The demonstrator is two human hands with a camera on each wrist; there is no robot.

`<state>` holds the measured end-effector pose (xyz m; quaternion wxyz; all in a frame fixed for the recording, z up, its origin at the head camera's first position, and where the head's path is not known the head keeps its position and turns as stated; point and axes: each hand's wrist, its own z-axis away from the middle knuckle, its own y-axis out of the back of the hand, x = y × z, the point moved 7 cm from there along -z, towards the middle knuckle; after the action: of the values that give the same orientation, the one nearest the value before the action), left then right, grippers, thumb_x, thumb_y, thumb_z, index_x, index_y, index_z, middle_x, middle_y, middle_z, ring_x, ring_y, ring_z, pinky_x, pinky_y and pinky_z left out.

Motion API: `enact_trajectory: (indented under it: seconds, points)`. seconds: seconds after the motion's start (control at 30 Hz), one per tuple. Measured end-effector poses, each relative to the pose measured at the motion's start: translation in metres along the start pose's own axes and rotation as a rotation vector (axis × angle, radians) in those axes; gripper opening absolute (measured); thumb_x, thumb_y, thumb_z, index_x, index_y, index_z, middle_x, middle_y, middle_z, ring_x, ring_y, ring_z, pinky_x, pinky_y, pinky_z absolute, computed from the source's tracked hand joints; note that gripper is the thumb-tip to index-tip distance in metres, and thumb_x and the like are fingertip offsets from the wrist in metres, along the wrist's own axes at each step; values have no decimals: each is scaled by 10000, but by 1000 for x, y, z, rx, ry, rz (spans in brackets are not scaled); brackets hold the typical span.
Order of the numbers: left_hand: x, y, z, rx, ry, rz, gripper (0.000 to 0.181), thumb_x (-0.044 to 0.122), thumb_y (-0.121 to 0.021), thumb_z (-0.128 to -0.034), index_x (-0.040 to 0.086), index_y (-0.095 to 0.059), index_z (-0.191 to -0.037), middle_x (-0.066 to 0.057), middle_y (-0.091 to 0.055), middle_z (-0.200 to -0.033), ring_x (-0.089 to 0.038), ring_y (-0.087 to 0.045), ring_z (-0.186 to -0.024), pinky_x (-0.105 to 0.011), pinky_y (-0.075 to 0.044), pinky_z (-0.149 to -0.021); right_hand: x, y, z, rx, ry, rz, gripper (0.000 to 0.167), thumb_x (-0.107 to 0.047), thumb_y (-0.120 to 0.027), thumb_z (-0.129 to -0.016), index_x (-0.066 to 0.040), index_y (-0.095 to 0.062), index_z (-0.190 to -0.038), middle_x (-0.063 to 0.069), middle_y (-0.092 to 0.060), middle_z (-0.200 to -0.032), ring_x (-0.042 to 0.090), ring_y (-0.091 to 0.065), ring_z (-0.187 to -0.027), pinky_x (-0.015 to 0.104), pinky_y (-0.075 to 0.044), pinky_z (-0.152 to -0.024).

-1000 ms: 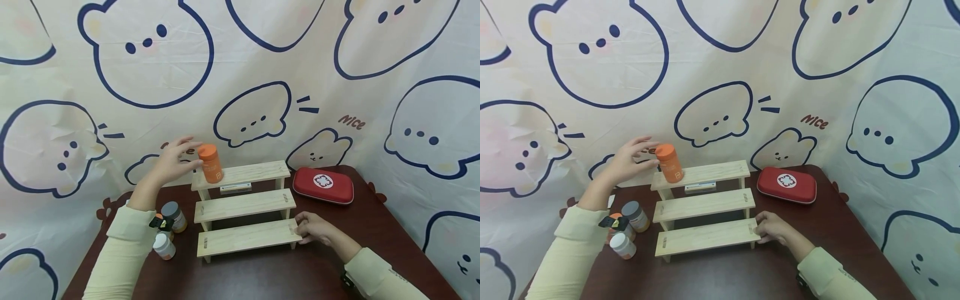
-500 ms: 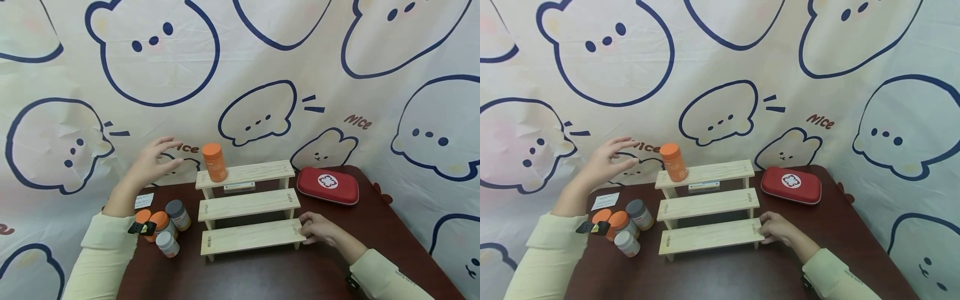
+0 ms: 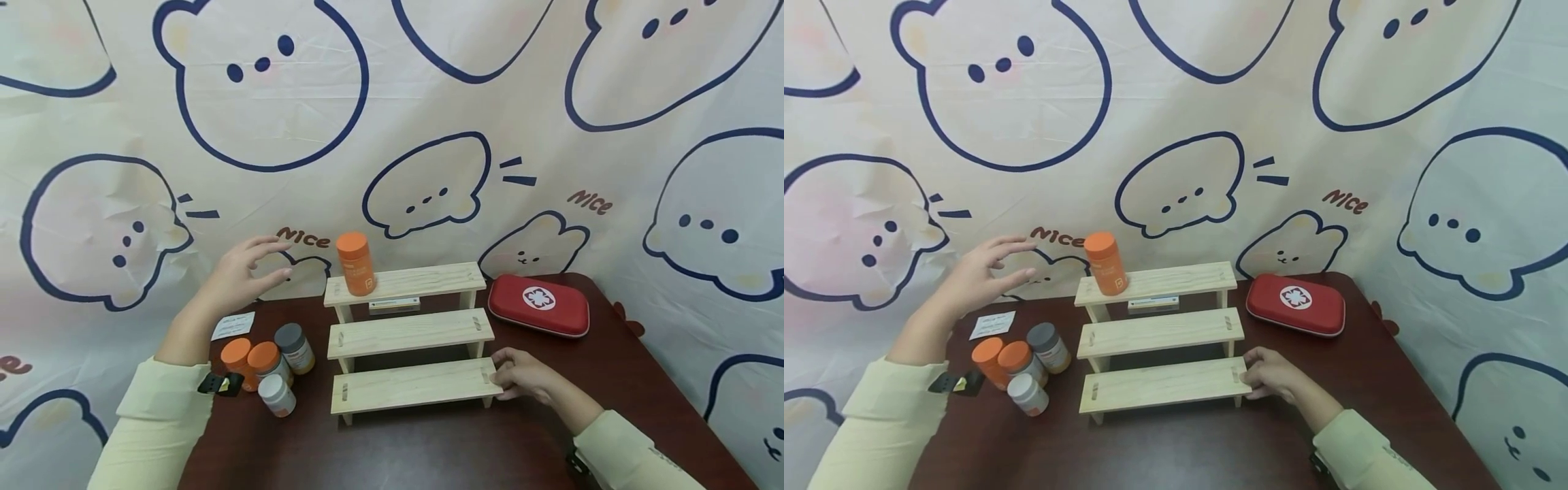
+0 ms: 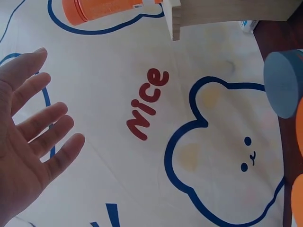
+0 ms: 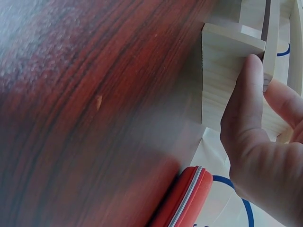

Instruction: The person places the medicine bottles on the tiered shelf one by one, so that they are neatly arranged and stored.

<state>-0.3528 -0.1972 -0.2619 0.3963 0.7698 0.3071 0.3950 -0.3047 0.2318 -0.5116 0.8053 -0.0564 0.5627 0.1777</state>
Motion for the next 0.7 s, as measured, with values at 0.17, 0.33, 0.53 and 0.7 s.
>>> enact_trajectory:
  seconds: [0.17, 0.33, 0.53, 0.7]
  points:
    - [-10, -12, 3, -52, 45, 12, 489, 278, -652, -889, 81, -535, -1321, -184, -408, -1409, -403, -385, -1261, -585, -438, -889, 0, 0, 2, 3, -15, 2, 542, -21, -616, -819, 108, -331, -1262, 156, -555, -926, 209, -604, -742, 369, -562, -653]
    - [-12, -24, 6, -96, 54, 0, 463, 277, -645, -892, 78, -554, -1299, -196, -417, -1391, -409, -390, -1255, -598, -407, -924, 4, 1, 2, 13, -34, -5, 543, -18, -620, -814, 105, -338, -1261, 164, -555, -934, 214, -611, -743, 369, -563, -655]
    - [-17, -36, 11, -102, 44, -20, 449, 273, -657, -881, 77, -578, -1277, -202, -467, -1344, -397, -387, -1257, -615, -345, -974, 6, 1, 0, 9, -38, -15, 558, -37, -630, -816, 100, -335, -1269, 164, -562, -943, 213, -614, -757, 369, -564, -673]
    - [-26, -48, 14, -143, 70, -13, 462, 314, -639, -894, 80, -569, -1286, -197, -455, -1366, -398, -379, -1270, -611, -341, -984, 4, 2, -1, 4, -36, -14, 575, -47, -631, -820, 103, -323, -1283, 167, -556, -953, 210, -613, -768, 375, -563, -685]
